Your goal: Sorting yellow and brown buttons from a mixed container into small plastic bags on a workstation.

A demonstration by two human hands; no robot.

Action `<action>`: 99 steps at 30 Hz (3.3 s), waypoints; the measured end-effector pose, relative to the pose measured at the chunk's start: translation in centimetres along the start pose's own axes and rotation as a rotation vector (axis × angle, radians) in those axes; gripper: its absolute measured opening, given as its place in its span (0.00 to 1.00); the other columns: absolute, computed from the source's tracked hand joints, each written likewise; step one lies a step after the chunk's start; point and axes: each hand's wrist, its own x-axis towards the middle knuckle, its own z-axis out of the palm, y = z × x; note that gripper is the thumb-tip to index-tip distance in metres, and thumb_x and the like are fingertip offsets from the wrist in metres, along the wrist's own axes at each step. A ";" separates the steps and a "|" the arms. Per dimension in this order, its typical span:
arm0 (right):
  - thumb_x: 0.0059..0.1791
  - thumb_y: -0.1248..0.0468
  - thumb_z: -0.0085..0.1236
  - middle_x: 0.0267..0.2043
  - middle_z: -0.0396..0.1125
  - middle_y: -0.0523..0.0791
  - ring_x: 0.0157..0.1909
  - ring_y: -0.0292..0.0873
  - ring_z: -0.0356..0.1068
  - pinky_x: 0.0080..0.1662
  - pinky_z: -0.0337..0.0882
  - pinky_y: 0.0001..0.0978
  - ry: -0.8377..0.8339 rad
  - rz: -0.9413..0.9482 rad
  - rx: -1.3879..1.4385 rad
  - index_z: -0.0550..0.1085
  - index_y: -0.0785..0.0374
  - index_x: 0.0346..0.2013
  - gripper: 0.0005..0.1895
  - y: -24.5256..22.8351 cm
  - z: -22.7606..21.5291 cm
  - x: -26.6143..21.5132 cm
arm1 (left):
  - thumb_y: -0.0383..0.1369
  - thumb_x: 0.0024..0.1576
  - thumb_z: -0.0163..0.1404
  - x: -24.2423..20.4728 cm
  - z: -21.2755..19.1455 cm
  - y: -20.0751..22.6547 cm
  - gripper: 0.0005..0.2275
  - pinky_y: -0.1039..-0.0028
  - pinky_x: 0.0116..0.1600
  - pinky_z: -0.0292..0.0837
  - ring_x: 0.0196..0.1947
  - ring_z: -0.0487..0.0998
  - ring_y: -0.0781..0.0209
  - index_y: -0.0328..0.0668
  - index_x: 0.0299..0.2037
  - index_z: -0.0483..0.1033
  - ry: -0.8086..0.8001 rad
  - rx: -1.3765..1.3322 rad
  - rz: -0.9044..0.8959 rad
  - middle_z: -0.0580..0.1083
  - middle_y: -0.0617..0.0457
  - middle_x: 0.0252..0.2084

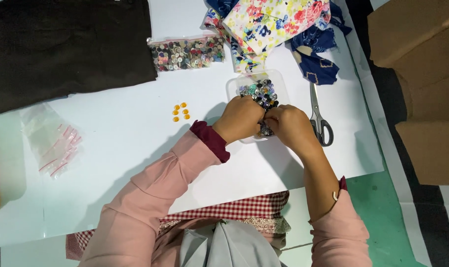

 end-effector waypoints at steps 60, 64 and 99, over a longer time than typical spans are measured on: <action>0.53 0.71 0.56 0.34 0.76 0.57 0.35 0.48 0.79 0.36 0.80 0.34 0.219 0.347 0.763 0.78 0.69 0.46 0.08 -3.3 -1.0 -1.4 | 0.30 0.51 0.56 -1.2 0.6 0.6 0.04 0.65 0.47 0.58 0.33 0.72 0.58 0.47 0.24 0.80 0.269 -0.110 -0.044 0.71 0.56 0.19; 0.53 0.72 0.57 0.34 0.76 0.57 0.35 0.45 0.77 0.39 0.81 0.34 0.293 0.354 0.897 0.78 0.69 0.46 0.08 -4.0 -1.5 -0.9 | 0.27 0.50 0.57 -2.7 -1.6 1.6 0.05 0.66 0.43 0.70 0.32 0.77 0.57 0.50 0.33 0.82 0.463 -0.256 -0.076 0.78 0.59 0.26; 0.49 0.68 0.64 0.30 0.72 0.51 0.34 0.43 0.74 0.35 0.77 0.33 -0.106 0.127 0.648 0.81 0.67 0.37 0.04 -15.2 7.8 6.3 | 0.27 0.56 0.60 -20.5 -5.1 -6.5 0.07 0.75 0.45 0.71 0.37 0.76 0.61 0.46 0.43 0.85 0.574 -0.115 -0.370 0.79 0.52 0.35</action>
